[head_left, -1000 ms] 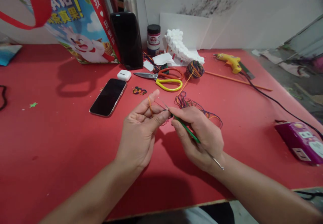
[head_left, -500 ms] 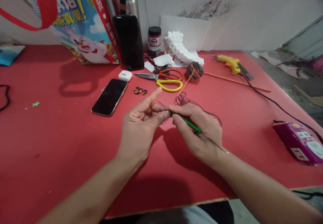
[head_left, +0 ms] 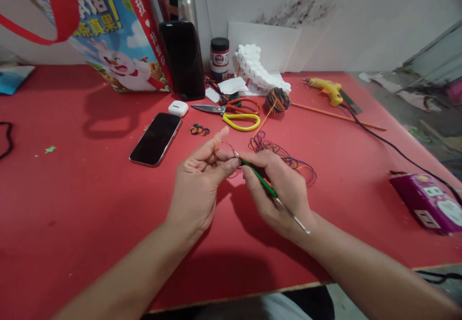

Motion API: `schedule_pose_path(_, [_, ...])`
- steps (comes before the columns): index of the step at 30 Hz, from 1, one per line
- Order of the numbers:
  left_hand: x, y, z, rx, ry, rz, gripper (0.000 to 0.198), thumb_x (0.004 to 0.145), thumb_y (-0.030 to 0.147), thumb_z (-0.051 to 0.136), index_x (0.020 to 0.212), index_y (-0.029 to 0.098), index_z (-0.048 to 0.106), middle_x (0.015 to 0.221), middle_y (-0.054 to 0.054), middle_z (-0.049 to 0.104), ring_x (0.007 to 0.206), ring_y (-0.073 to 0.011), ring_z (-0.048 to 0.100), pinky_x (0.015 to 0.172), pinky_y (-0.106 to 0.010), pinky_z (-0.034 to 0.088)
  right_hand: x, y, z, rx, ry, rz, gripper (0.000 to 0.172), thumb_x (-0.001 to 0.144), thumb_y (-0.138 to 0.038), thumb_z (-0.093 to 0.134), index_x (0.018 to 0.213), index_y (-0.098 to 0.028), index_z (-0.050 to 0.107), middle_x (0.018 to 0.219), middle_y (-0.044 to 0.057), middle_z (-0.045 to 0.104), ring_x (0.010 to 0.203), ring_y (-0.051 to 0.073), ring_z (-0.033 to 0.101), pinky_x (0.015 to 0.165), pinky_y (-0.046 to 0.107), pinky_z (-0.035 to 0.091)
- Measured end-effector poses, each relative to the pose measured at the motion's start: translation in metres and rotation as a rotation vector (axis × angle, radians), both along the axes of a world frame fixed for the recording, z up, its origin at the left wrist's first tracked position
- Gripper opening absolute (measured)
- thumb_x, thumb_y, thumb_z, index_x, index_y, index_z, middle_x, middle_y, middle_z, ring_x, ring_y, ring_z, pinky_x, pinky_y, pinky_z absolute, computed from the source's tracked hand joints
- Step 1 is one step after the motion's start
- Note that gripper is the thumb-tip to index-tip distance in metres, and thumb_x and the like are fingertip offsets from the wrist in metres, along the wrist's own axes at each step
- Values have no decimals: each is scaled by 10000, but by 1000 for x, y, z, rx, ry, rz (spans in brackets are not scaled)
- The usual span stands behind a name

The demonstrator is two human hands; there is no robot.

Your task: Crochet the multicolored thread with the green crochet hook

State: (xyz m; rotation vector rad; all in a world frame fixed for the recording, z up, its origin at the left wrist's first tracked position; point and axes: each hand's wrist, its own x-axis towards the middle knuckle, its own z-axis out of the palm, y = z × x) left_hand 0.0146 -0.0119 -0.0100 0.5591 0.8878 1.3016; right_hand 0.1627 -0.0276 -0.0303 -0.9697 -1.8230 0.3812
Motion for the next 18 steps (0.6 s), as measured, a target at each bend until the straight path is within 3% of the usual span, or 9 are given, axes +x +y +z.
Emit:
schedule_pose_path(3, [0,0,2,-55,-85,-39,470,606,56,948,1036,211,842,744,48,714,718,-53,647,765,-141,548,-2,-1,-4,91,-1,49,367,1010,-114,612,1356,-236,617,1098,97,781,922,208,716,840,342,606])
schedule_pose_path(7, [-3,0,7,-67,-135,-83,436,630,21,920,1022,190,832,714,62,674,681,-38,628,755,-126,548,1,-1,-6,127,72,86,391,983,-87,633,1340,-245,647,1035,79,772,883,202,707,800,351,602])
schedule_pose_path(13, [-9,4,11,-62,-110,-76,496,586,5,938,1033,196,839,692,62,653,674,-45,626,726,-124,553,4,-2,-3,-77,318,163,307,999,-121,593,1239,-243,741,880,54,722,768,192,688,710,373,570])
schedule_pose_path(18, [-11,5,10,-56,-77,-77,489,603,8,930,1049,188,840,693,54,657,674,-55,631,723,-134,559,7,-1,-1,-145,366,162,248,1026,-157,588,1174,-231,773,850,49,713,721,175,668,667,356,541])
